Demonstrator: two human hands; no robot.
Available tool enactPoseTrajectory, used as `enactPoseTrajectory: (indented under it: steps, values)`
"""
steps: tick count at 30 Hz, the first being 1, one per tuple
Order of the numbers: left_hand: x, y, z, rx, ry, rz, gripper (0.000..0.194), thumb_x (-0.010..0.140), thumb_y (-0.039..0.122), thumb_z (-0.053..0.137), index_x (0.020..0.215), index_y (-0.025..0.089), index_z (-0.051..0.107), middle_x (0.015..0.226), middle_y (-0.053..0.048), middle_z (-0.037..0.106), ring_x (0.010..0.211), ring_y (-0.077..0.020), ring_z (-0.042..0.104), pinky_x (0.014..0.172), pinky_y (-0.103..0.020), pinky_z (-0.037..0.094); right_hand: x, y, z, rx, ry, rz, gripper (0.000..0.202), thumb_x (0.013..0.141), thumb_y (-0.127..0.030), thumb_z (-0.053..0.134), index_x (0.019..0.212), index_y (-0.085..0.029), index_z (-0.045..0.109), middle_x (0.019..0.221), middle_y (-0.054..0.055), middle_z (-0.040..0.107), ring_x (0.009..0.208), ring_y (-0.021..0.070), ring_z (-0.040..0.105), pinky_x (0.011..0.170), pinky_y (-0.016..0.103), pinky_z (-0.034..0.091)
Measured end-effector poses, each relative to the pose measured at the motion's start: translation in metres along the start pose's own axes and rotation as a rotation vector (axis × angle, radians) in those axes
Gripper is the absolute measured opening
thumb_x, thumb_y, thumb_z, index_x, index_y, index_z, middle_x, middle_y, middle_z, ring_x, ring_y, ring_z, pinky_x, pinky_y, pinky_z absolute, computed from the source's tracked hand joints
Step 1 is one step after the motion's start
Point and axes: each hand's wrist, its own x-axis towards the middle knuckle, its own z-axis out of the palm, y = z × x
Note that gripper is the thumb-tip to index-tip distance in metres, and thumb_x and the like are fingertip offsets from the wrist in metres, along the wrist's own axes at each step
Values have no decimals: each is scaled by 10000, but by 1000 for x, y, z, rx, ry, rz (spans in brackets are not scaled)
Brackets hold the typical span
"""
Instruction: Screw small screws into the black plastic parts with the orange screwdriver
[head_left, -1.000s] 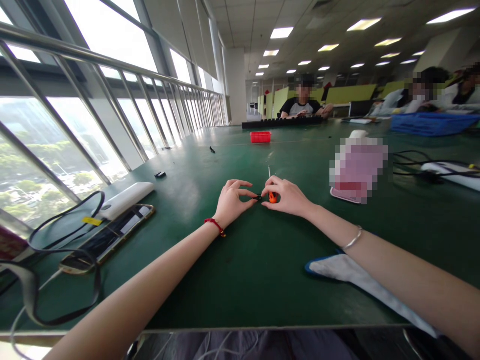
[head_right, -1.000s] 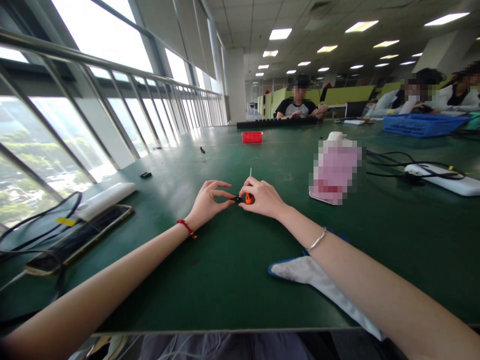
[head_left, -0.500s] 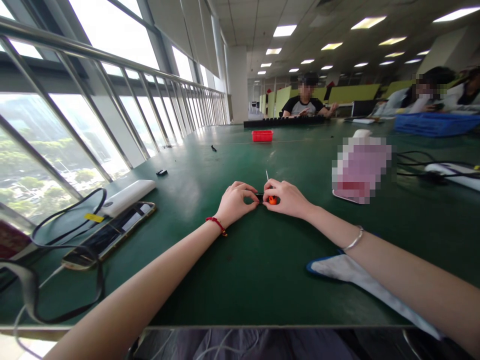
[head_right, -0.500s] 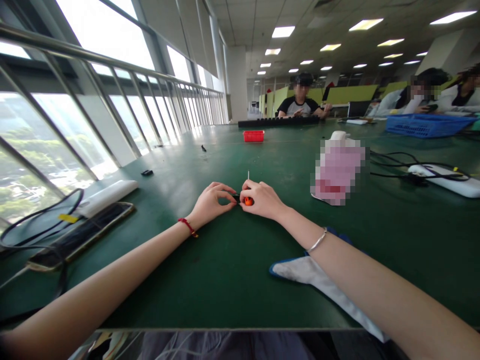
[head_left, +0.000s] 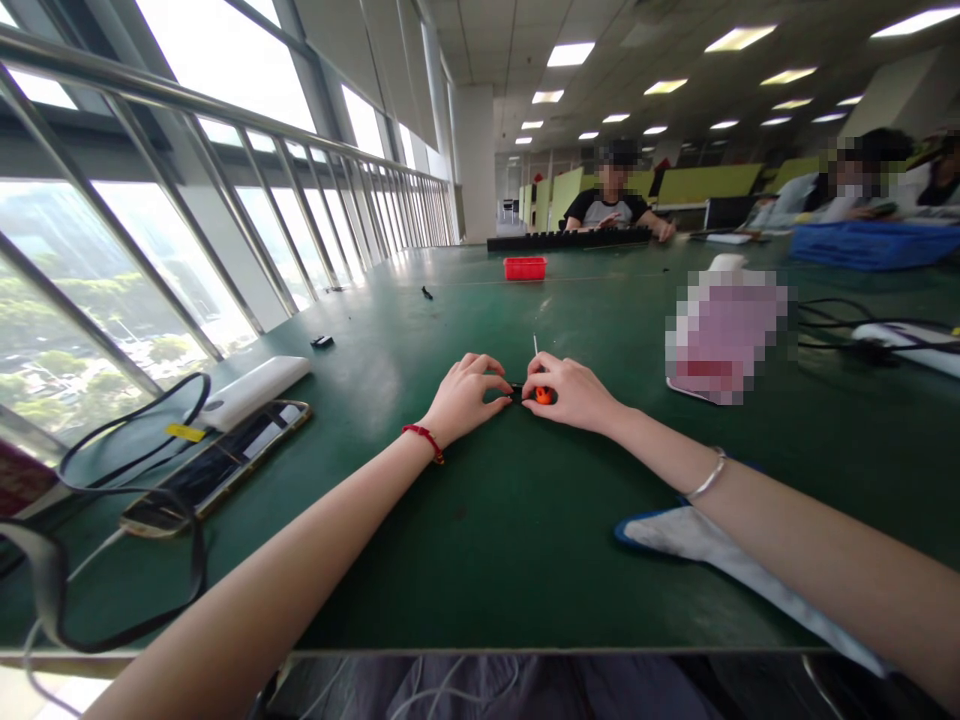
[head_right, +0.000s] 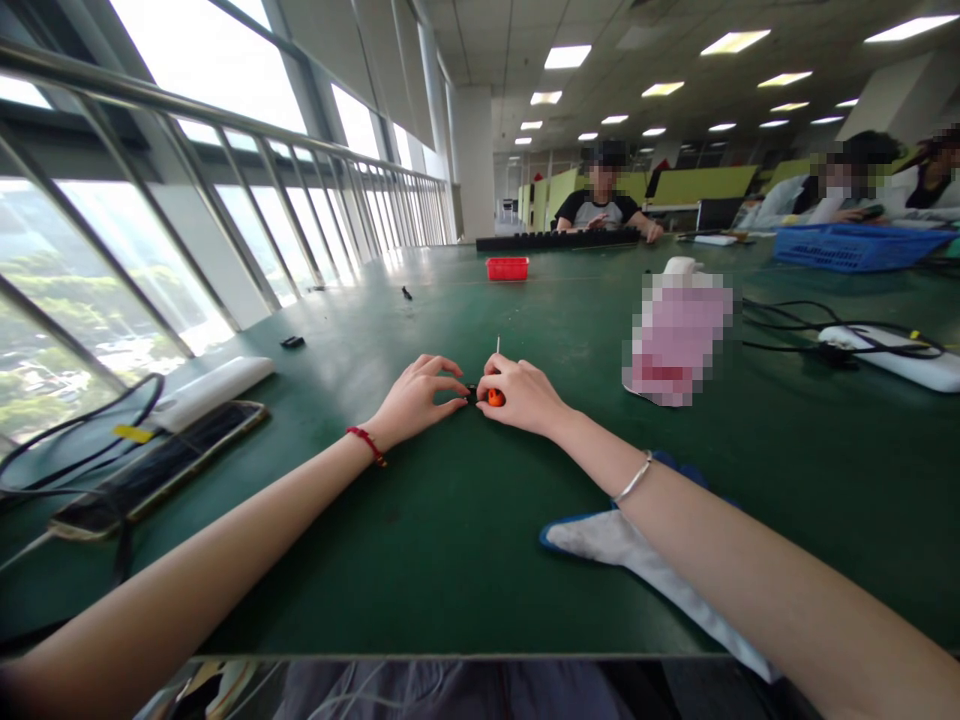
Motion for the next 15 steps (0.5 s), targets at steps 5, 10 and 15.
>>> enactPoseTrajectory:
  steps: [5,10,15]
  values:
    - [1,-3,2,-31,-15,9,159,801,295,598,861,238,734,1077,-51,605,1054,-244,483,934,-397,414,3,-1,1,-10,-3,-23,105,797,-265,586,793,-227,684,1013,30,559,822,160,561,728,292,393]
    - [2,-7,-1,-72,-53,25,171,799,268,586,873,253,740,1039,-44,626,1023,-233,495,942,-398,414,2,-4,-1,-18,2,-44,94,790,-231,597,823,-227,684,1023,38,557,859,174,564,746,301,395]
    - [3,-8,-2,-81,-49,45,184,814,249,559,853,254,739,1014,-37,639,1002,-223,498,934,-384,416,3,-4,0,-25,-21,-84,110,803,-221,583,837,-237,686,1047,37,564,884,179,569,783,311,400]
